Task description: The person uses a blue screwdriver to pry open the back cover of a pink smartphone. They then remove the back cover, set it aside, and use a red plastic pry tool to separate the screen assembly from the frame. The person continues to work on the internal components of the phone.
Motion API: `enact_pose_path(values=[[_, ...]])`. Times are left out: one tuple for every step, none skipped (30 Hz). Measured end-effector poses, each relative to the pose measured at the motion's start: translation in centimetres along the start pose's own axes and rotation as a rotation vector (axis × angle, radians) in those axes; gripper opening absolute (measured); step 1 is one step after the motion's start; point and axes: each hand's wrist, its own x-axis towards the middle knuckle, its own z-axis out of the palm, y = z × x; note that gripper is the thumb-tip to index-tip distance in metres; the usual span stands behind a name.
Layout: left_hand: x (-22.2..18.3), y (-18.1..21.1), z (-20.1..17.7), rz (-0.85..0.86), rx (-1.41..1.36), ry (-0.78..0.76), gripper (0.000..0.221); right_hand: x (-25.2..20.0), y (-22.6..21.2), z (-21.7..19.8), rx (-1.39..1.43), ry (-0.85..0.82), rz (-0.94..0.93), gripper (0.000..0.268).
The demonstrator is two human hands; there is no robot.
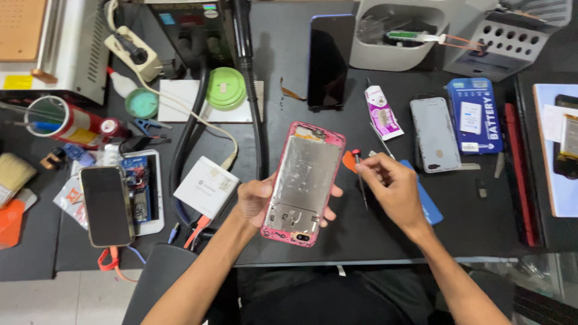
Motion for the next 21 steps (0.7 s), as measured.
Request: enact_pose_path(values=[[0.0, 0.1, 0.0, -0.001, 0.008, 0.004, 0.102, -0.1, -0.4, -0.1, -0.071, 0.001, -0.054, 0.014], [0.2, 0.1, 0.0, 0.009, 0.017, 0.016, 0.102, -0.3, -0.7, -0.1, -0.142, 0.001, -0.108, 0.014], [0.3, 0.1, 0.1, 0.02, 0.029, 0.025, 0.101, -0.3, -1.2, 0.0, -0.213, 0.002, -0.164, 0.016], [0.5, 0.1, 0.1, 0.031, 0.041, 0.035, 0.1, -0.3, -1.5, 0.1, -0.209, -0.007, -0.18, 0.016], [0.7, 0.1, 0.3, 0.06, 0.068, 0.068, 0.097, -0.3, -1.8, 0.1, -0.205, -0.014, -0.195, 0.016], [0.9, 0.0, 0.4, 0.089, 0.096, 0.101, 0.095, -0.3, -2.0, 0.1, -0.202, -0.021, -0.209, 0.017], [1.1, -0.1, 0.5, 0.113, 0.118, 0.131, 0.092, -0.3, -2.2, 0.0, -0.191, -0.022, -0.201, 0.016], [1.4, -0.1, 0.5, 0.134, 0.16, 0.165, 0.091, -0.3, -2.3, 0.0, -0.181, -0.024, -0.193, 0.016], [1.7, -0.1, 0.4, 0.152, 0.203, 0.197, 0.089, -0.4, -2.2, -0.2, -0.171, -0.022, -0.185, 0.015], [2.0, -0.3, 0.2, 0.171, 0.246, 0.228, 0.087, -0.6, -2.2, -0.3, -0.155, -0.031, -0.162, 0.015], [2.2, -0.4, 0.0, 0.165, 0.266, 0.286, 0.088, -0.6, -2.3, -0.3, -0.136, -0.044, -0.14, 0.014], [2.2, -0.6, -0.2, 0.159, 0.285, 0.344, 0.088, -0.7, -2.3, -0.5, -0.116, -0.057, -0.119, 0.014], [2.2, -0.7, -0.4, 0.156, 0.311, 0.407, 0.089, -0.7, -2.4, -0.6, -0.107, -0.067, -0.112, 0.014], [2.4, -0.8, -0.9, 0.157, 0.354, 0.424, 0.085, -0.8, -2.4, -0.7, -0.097, -0.077, -0.106, 0.014], [2.6, -1.0, -1.4, 0.162, 0.398, 0.445, 0.082, -0.8, -2.4, -0.7, -0.086, -0.091, -0.101, 0.014], [2.8, -1.2, -2.0, 0.168, 0.442, 0.465, 0.079, -0.9, -2.4, -0.7, 0.002, -0.148, -0.042, 0.017], [2.9, -1.4, -2.3, 0.18, 0.461, 0.491, 0.079, -1.0, -2.4, -0.8, 0.091, -0.203, 0.019, 0.02], [3.0, -1.6, -2.7, 0.193, 0.481, 0.518, 0.079, -1.1, -2.4, -0.9, 0.181, -0.259, 0.08, 0.023], [3.2, -1.6, -2.9, 0.207, 0.505, 0.541, 0.08, -1.1, -2.5, -0.9, 0.246, -0.312, 0.093, 0.028], [3.4, -1.6, -3.0, 0.194, 0.56, 0.565, 0.079, -1.4, -2.6, -1.0, 0.312, -0.366, 0.105, 0.034], [3.6, -1.6, -3.0, 0.182, 0.615, 0.589, 0.077, -1.7, -2.7, -1.0, 0.377, -0.421, 0.117, 0.039]])
